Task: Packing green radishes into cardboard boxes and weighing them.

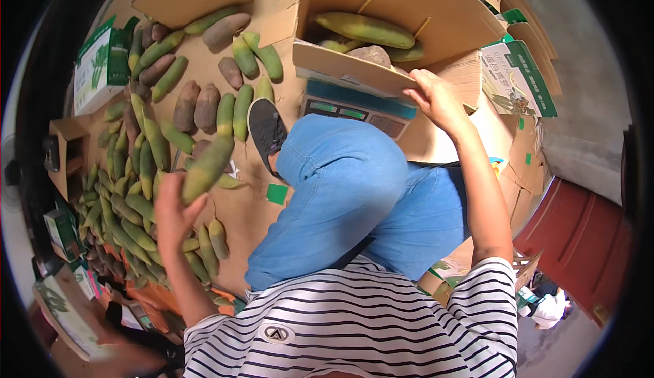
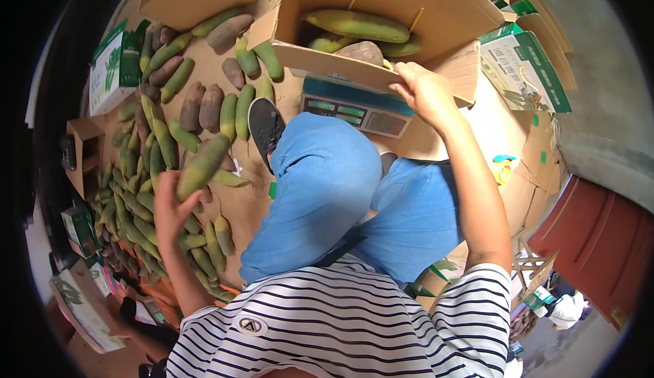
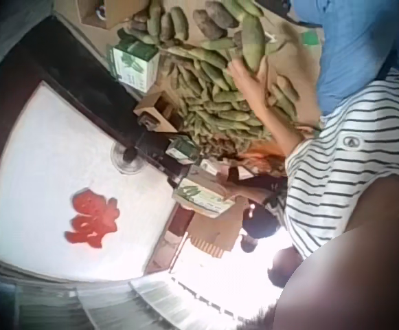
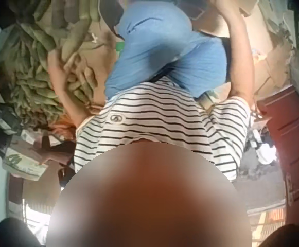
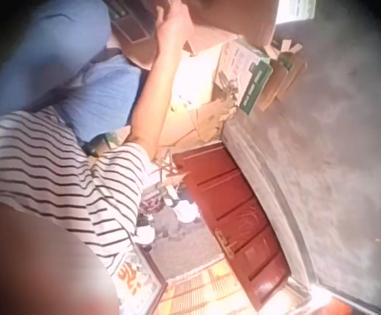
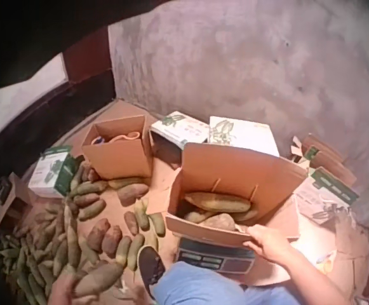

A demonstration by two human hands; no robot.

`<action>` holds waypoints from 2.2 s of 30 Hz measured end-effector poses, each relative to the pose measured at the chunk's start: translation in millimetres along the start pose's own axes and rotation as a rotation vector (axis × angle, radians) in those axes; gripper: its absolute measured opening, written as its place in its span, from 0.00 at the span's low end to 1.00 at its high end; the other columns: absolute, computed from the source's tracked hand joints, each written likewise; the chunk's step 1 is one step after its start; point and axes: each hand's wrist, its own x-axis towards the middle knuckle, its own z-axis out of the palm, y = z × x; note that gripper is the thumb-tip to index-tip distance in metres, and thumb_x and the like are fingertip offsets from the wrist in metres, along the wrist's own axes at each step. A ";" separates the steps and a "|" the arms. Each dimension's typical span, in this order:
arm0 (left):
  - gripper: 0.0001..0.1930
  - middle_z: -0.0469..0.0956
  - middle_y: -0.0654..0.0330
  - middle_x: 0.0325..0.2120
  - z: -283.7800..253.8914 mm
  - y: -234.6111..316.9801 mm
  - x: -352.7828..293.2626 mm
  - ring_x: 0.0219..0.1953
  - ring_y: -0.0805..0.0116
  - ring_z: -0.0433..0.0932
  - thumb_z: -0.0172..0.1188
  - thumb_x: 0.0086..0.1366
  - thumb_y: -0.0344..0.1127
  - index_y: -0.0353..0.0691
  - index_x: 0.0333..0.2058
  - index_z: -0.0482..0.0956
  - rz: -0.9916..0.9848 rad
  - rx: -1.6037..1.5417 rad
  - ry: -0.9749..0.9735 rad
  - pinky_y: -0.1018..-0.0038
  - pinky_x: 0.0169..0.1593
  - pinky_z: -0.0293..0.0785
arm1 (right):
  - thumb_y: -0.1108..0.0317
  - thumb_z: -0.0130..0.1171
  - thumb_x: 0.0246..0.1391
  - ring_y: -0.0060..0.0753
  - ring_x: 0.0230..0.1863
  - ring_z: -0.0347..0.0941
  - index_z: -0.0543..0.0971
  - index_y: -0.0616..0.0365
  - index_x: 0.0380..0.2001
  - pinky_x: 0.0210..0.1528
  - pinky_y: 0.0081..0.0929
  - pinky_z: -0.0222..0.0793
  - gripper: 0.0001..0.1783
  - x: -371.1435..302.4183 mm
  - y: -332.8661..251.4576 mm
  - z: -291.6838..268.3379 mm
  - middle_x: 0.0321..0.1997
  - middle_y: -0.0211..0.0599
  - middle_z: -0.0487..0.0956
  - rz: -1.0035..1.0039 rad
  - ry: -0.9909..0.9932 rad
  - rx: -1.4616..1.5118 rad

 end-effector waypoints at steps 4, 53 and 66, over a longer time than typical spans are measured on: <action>0.24 0.70 0.58 0.33 -37.2 77.5 48.7 0.37 0.68 0.72 0.70 0.43 0.28 0.32 0.40 0.71 0.194 -0.314 0.283 0.76 0.44 0.68 | 0.64 0.59 0.51 0.48 0.35 0.73 0.71 0.56 0.38 0.35 0.42 0.68 0.13 -0.8 -1.0 -2.7 0.30 0.41 0.73 0.004 0.006 0.010; 0.41 0.72 0.54 0.44 122.0 239.9 185.7 0.47 0.53 0.74 0.70 0.46 0.41 0.42 0.57 0.58 0.872 0.622 -0.205 0.57 0.43 0.74 | 0.60 0.55 0.55 0.48 0.35 0.76 0.78 0.57 0.37 0.39 0.38 0.70 0.13 -322.1 60.0 -98.8 0.35 0.46 0.80 0.913 -0.112 -0.115; 0.29 0.73 0.51 0.42 136.9 237.7 197.4 0.45 0.52 0.74 0.65 0.53 0.38 0.39 0.50 0.61 0.868 0.640 -0.231 0.58 0.41 0.74 | 0.47 0.65 0.37 0.41 0.50 0.75 0.81 0.47 0.42 0.48 0.44 0.69 0.27 -490.9 -28.7 106.0 0.45 0.37 0.80 1.115 -1.280 -0.128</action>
